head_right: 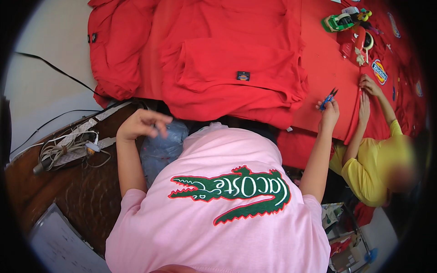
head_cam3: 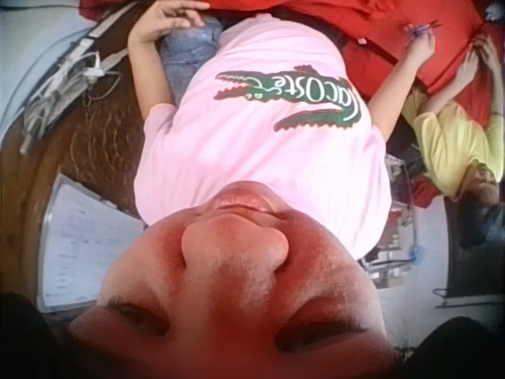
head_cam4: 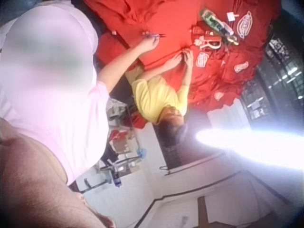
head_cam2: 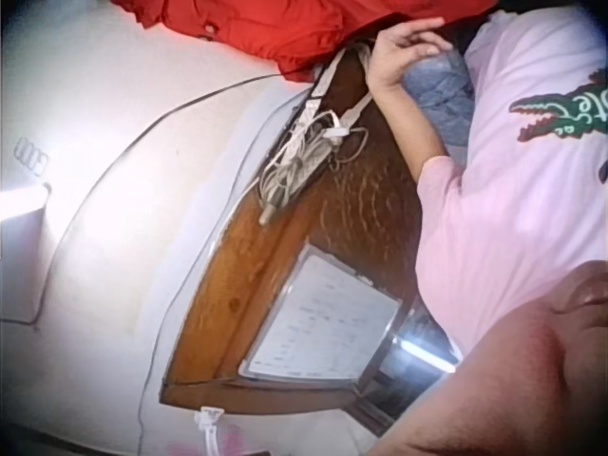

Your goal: The person picks up, aligns, and folds red t-shirts and tank tops on a table, using a blue cutter to trim loose threads.

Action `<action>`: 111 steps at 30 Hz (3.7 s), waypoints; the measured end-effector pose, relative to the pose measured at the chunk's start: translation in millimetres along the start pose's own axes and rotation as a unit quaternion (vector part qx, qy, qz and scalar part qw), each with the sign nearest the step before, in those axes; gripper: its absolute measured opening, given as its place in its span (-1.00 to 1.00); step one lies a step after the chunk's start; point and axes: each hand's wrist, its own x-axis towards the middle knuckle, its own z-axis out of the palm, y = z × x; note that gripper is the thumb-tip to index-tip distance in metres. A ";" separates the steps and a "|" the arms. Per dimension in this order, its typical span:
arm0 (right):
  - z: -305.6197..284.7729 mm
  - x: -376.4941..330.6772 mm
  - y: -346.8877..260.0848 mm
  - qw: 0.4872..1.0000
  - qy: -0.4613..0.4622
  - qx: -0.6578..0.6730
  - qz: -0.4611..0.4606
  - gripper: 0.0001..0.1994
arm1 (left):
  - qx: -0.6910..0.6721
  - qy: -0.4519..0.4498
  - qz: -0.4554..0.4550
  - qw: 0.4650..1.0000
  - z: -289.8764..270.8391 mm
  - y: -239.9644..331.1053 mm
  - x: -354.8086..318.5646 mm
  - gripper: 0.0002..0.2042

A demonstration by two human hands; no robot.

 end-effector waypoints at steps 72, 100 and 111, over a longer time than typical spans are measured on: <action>176.5 -163.7 -115.5 0.956 -0.256 0.048 -0.134 -0.72 | 0.250 0.242 0.294 0.890 127.4 68.9 175.6 -0.88; -26.4 -122.5 -265.0 0.601 -0.650 0.213 -0.412 -0.73 | 0.141 -0.303 0.415 0.846 27.2 178.1 -34.5 -0.68; 158.0 -17.8 -343.2 0.918 -0.219 -0.016 -0.330 -0.66 | 0.157 0.273 0.460 0.830 -52.2 291.6 137.4 -0.63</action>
